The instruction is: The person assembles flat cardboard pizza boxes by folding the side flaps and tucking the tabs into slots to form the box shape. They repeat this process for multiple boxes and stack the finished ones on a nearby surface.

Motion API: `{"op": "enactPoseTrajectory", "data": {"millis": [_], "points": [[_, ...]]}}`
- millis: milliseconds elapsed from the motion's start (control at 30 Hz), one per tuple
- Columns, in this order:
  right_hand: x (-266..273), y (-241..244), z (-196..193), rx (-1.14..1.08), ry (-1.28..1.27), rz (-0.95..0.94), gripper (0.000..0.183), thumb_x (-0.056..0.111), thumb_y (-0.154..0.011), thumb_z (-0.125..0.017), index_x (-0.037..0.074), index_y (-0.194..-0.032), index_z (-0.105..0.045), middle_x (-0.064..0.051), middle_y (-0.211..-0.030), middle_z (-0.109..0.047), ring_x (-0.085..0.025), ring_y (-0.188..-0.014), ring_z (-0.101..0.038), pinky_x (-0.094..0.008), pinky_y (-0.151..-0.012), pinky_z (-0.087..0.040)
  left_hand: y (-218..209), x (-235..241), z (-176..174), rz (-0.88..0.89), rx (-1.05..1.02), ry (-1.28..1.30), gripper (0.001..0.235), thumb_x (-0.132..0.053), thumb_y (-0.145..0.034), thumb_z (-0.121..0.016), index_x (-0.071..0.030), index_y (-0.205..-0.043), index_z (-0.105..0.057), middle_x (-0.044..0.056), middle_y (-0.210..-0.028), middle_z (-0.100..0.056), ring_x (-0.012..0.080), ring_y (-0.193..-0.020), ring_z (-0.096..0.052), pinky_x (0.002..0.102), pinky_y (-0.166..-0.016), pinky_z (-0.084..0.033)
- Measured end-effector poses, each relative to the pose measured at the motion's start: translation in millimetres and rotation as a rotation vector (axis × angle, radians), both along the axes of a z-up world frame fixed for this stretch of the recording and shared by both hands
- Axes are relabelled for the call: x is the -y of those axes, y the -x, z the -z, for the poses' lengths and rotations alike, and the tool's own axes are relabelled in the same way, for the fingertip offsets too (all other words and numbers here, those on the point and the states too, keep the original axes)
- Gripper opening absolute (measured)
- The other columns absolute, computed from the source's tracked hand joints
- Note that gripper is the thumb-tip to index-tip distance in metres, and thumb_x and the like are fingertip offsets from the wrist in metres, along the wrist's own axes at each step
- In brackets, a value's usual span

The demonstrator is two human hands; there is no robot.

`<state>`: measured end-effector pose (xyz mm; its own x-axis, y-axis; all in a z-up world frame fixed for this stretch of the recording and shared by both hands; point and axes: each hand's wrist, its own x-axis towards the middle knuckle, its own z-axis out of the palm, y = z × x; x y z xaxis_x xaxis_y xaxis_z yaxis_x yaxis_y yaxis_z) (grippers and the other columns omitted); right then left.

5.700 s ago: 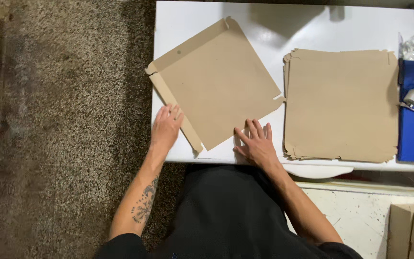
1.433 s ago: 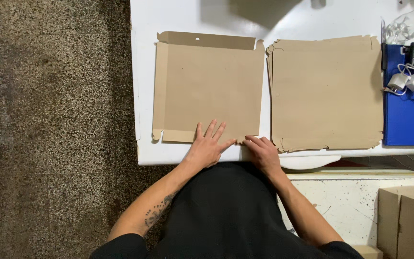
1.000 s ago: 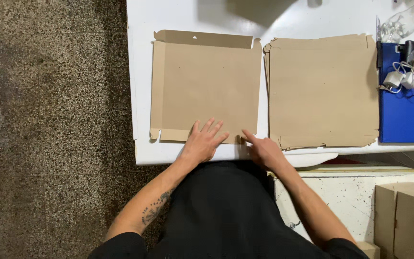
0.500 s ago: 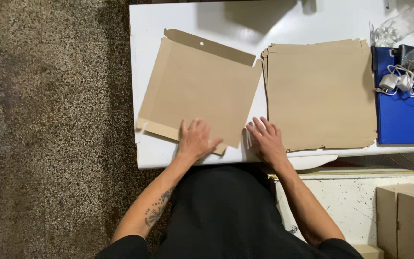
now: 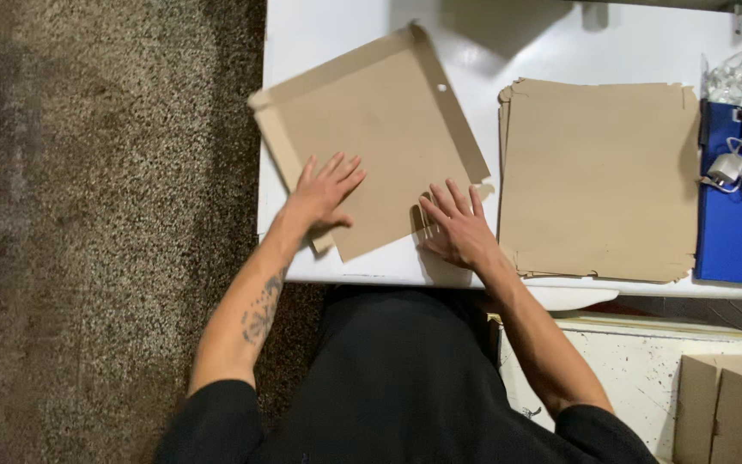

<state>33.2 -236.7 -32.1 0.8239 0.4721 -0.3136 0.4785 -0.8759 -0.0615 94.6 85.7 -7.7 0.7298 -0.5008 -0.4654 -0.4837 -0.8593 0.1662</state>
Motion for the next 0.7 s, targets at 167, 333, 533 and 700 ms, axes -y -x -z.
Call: {"op": "enactPoseTrajectory", "data": {"millis": [167, 333, 533, 700], "points": [[-25.5, 22.5, -41.4, -0.016, 0.040, -0.183, 0.100, 0.082, -0.076, -0.061, 0.034, -0.159, -0.032, -0.006, -0.166, -0.032, -0.028, -0.156, -0.026, -0.055, -0.125, -0.022, -1.3, -14.3, 33.3, 0.045, 0.249, 0.001, 0.052, -0.036, -0.088, -0.074, -0.030, -0.136, -0.054, 0.000, -0.155, -0.044, 0.0298, -0.148, -0.033, 0.062, -0.116, -0.028], [-11.3, 55.6, -10.8, -0.022, 0.005, -0.152, 0.100, 0.084, -0.079, -0.056, 0.032, -0.161, -0.028, -0.002, -0.160, -0.034, -0.023, -0.147, -0.037, -0.045, -0.116, -0.034, 75.1, -4.4, -4.6, 0.045, 0.081, 0.049, 0.074, -0.059, -0.084, -0.073, -0.025, -0.145, -0.050, 0.008, -0.157, -0.044, 0.0330, -0.148, -0.038, 0.059, -0.114, -0.037], [14.6, 94.9, 19.5, 0.184, -0.073, -0.089, 0.085, 0.071, -0.086, -0.057, 0.030, -0.158, -0.038, -0.005, -0.144, -0.043, -0.029, -0.132, -0.049, -0.043, -0.100, -0.044, 117.2, -24.7, -20.5, 0.033, 0.055, -0.028, 0.112, -0.071, -0.074, -0.074, -0.023, -0.163, -0.027, 0.009, -0.171, -0.022, 0.0384, -0.157, -0.016, 0.073, -0.119, -0.020], [26.5, 97.3, 20.4, 0.323, -0.096, -0.111, 0.063, 0.063, -0.093, -0.052, 0.027, -0.145, -0.053, 0.000, -0.123, -0.055, -0.022, -0.120, -0.058, -0.036, -0.093, -0.047, 142.6, -36.1, 42.4, 0.024, 0.516, 0.230, 0.094, -0.066, -0.062, -0.082, -0.022, -0.141, -0.056, 0.006, -0.145, -0.059, 0.0390, -0.138, -0.048, 0.068, -0.107, -0.039]]}}
